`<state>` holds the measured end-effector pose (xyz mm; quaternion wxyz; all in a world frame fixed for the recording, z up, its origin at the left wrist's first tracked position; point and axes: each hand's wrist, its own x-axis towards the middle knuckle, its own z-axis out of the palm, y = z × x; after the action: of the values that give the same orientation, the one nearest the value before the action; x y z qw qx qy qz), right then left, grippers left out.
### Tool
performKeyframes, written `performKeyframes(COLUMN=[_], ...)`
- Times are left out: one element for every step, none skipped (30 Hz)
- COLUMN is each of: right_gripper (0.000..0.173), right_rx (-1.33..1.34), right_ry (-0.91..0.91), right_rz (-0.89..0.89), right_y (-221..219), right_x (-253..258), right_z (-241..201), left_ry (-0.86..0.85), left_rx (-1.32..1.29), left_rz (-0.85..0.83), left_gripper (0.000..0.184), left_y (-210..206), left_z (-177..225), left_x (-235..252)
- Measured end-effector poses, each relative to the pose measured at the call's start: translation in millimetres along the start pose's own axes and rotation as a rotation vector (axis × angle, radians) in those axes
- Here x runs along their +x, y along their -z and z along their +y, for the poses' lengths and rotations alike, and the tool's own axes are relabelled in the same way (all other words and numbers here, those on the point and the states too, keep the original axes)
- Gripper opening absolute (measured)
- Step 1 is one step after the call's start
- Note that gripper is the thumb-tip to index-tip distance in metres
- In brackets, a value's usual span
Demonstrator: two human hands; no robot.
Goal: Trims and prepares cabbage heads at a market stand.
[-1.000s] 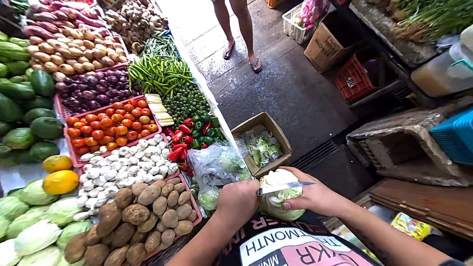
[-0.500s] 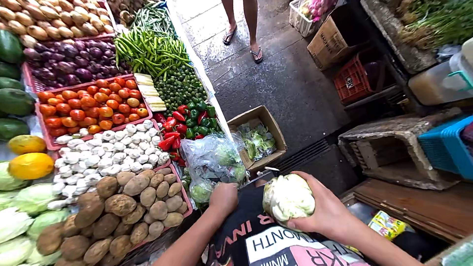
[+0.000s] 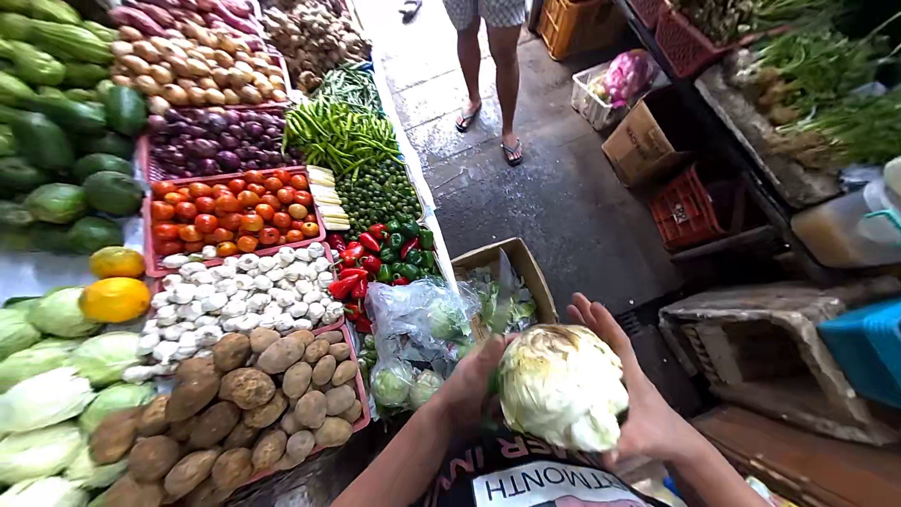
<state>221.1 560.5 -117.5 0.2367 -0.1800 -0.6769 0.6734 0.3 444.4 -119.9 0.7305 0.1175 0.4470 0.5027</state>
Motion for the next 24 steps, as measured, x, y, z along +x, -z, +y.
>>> performKeyframes(right_gripper=[0.137,0.132,0.128,0.129,0.132,0.133,0.130,0.120,0.104,0.083,0.069,0.069,0.077,0.085,0.091,0.095,0.099,0.103,0.106,0.109,0.109,0.108,0.107,0.106], right_rx=[0.064,0.178,0.306,0.408,0.460,0.498,0.557,0.635,0.729,0.823,0.919,1.012,1.110,1.203,1.271,1.315,1.355,1.389,1.412,1.426,1.441,1.449,1.451,1.447], right_ry=[-0.018,-0.030,-0.045,-0.066,-0.086,-0.096,-0.099,-0.099,-0.103,-0.125,-0.169,-0.224,-0.284,-0.346,-0.400,-0.455,-0.511,-0.569,-0.624,-0.667,-0.695,-0.717,-0.733,-0.746], right_rz=[0.046,0.100,0.149,0.197,0.251,0.295,0.323,0.326,0.306,0.268,0.219,0.154,0.091,0.043,0.011,0.007,0.007,0.016,0.036,0.057,0.078,0.100,0.124,0.153], right_y=[-5.1,-13.4,-24.6,-36.4,-45.7,-51.1,-53.6,-54.3,-53.7,-52.0,-49.4,-45.4,-41.8,-40.2,-40.5,-42.7,-45.5,-47.1,-47.6,-47.4,-47.5,-47.6,-47.8,-48.1], right_x=[-2.0,-2.0,-1.7,-1.3,0.3,2.6,5.8,9.8,13.9,16.9,19.8,25.5,32.2,37.3,40.5,41.6,40.4,39.3,39.7,40.3,40.1,39.5,39.8,40.6], right_z=[8.6,17.3,23.4,26.8,29.6,33.2,35.7,36.4,35.2,32.9,29.5,26.3,23.1,20.4,19.1,17.8,17.3,17.3,17.1,16.5,16.3,16.2,16.6,17.5], left_ry=[-0.124,-0.222,-0.279,-0.313,-0.345,-0.405,-0.490,-0.591,-0.694,-0.779,-0.844,-0.906,-0.961,-1.011,-1.049,-1.079,-1.084,-1.088,-1.098,-1.110,-1.119,-1.130,-1.147,-1.168], left_rx=[0.053,0.100,0.146,0.194,0.266,0.373,0.485,0.591,0.703,0.798,0.866,0.927,0.978,1.023,1.051,1.053,1.041,1.011,0.983,0.985,1.014,1.054,1.100,1.141], left_rz=[0.045,0.102,0.171,0.245,0.290,0.308,0.294,0.274,0.284,0.327,0.380,0.428,0.459,0.474,0.481,0.471,0.449,0.426,0.408,0.396,0.387,0.373,0.357,0.349], left_gripper=[0.096,0.095,0.094,0.097,0.101,0.109,0.118,0.125,0.129,0.128,0.125,0.120,0.115,0.108,0.099,0.090,0.082,0.074,0.065,0.057,0.051,0.046,0.039,0.035], left_y=[-1.8,-1.7,-2.5,-5.6,-9.3,-12.1,-13.0,-12.4,-10.3,-7.8,-4.9,-1.3,2.3,4.9,6.7,8.6,11.2,14.8,19.2,23.1,26.1,27.9,29.2,29.8], left_z=[5.2,10.0,13.4,13.9,12.7,9.7,7.2,5.2,2.4,-1.2,-5.0,-6.6,-5.3,-2.3,1.6,5.1,7.8,10.8,14.8,19.0,22.3,24.2,25.5,26.5], left_x=[0.9,3.7,4.8,3.9,0.5,-4.0,-8.5,-11.1,-11.3,-11.8,-12.3,-11.2,-9.4,-8.5,-8.4,-8.3,-9.7,-10.2,-9.6,-9.1,-9.1,-9.3,-9.0,-7.5])
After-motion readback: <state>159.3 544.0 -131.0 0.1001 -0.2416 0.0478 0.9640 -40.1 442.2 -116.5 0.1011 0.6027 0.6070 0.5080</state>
